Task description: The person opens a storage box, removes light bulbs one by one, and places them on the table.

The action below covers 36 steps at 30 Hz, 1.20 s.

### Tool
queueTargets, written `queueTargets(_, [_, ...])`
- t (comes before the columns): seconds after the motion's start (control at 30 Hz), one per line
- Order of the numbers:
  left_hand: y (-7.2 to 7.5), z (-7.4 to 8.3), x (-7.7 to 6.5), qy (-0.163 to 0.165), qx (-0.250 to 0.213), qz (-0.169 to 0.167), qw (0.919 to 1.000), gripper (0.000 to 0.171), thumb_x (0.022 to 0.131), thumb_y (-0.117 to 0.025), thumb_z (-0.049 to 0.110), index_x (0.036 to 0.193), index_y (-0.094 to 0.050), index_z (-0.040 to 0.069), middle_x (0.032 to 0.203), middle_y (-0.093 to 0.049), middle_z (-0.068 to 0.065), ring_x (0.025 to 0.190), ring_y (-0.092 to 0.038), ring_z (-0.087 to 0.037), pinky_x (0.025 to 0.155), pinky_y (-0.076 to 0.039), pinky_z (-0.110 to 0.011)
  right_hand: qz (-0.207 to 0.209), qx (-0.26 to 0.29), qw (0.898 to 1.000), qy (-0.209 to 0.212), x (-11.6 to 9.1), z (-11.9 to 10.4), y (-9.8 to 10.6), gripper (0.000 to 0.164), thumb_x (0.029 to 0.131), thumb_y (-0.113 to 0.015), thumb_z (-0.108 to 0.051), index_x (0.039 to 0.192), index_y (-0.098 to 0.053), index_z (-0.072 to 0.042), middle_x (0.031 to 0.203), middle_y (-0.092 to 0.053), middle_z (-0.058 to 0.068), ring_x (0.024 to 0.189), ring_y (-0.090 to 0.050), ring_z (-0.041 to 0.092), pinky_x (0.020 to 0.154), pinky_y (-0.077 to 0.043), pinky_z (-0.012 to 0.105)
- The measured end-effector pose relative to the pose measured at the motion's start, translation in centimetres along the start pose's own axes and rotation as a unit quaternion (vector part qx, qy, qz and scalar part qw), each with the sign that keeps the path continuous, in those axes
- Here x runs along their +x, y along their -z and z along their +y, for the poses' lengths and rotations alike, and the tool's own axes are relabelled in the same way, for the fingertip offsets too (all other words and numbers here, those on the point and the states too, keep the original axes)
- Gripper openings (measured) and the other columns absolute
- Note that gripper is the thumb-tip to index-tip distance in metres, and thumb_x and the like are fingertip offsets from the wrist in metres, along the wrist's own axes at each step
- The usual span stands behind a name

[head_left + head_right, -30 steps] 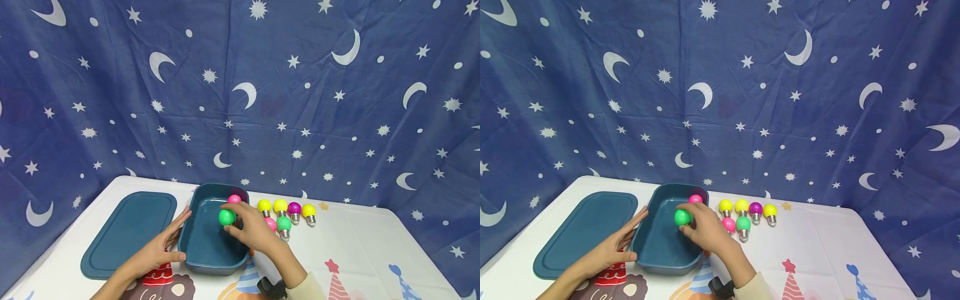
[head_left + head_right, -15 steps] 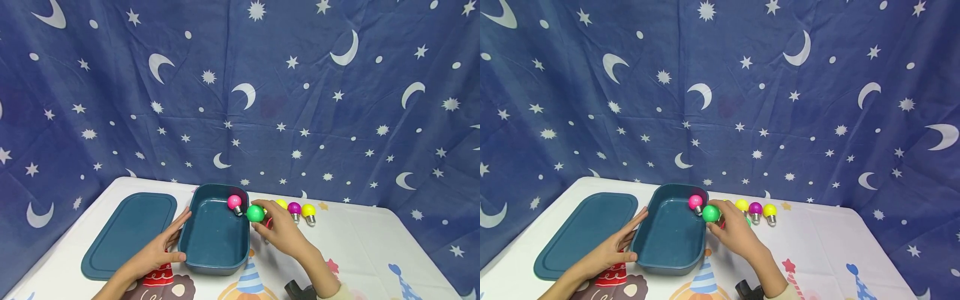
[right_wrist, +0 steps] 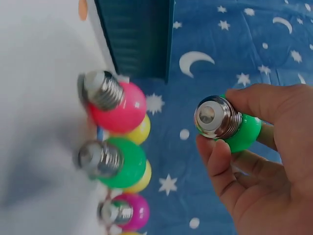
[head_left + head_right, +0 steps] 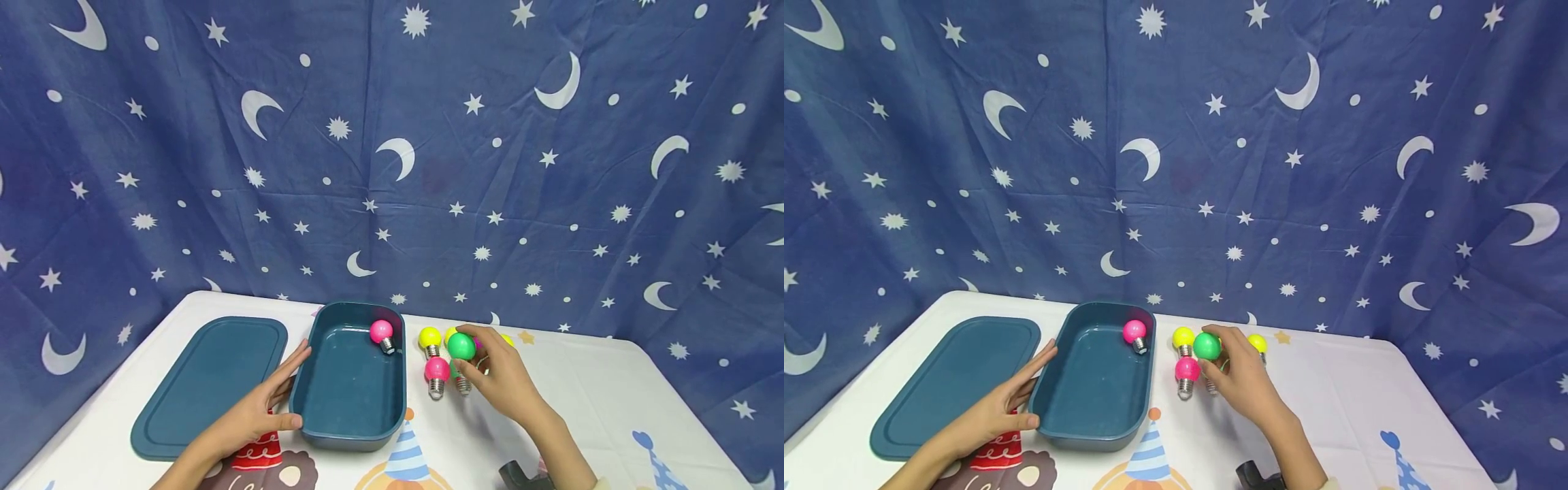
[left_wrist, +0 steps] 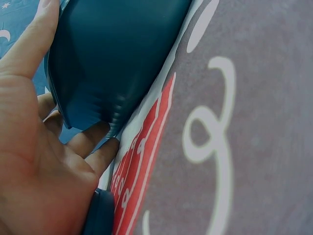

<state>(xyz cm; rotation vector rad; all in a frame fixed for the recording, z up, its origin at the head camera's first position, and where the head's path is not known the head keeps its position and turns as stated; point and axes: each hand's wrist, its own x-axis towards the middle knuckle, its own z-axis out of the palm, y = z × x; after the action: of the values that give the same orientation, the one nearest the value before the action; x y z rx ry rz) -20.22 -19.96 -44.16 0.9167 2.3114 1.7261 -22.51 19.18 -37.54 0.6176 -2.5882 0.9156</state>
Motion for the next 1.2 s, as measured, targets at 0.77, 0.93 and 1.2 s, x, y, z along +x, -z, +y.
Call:
queueTargets(0.77, [0.0,-0.1,0.1,0.002,0.003,-0.005,1.0,0.089,0.077,-0.069,0.008,0.144,-0.012,0.019,0.149,0.003,0.001,0.132,-0.013,-0.019,0.098,-0.028,-0.023,-0.038,-0.066,0.993,-0.095,-1.7,6.0,0.5,0.048,0.07,-0.074,-0.012,0.114,-0.056,-0.01,0.092,-0.055,0.004,0.066,-0.051,0.012,0.057,-0.044,0.024])
queueTargets(0.93, [0.0,-0.1,0.1,-0.003,0.0,-0.006,1.0,0.089,0.077,-0.069,0.008,0.144,-0.012,0.019,0.149,0.003,0.001,0.131,-0.014,-0.016,0.097,-0.028,-0.021,-0.056,-0.086,0.99,-0.1,-1.7,6.1,-0.1,0.047,0.069,-0.075,-0.013,0.112,-0.057,-0.009,0.092,-0.055,0.004,0.07,-0.05,0.015,0.062,-0.044,0.027])
queueTargets(1.2, [0.0,-0.1,0.0,-0.006,-0.004,-0.007,1.0,0.088,0.077,-0.068,0.007,0.144,-0.012,0.018,0.149,0.003,0.0,0.131,-0.015,-0.012,0.096,-0.028,-0.019,-0.071,-0.08,0.988,-0.114,-1.8,6.1,-0.7,0.046,0.068,-0.076,-0.011,0.11,-0.059,-0.011,0.092,-0.054,0.003,0.071,-0.048,0.015,0.063,-0.044,0.027])
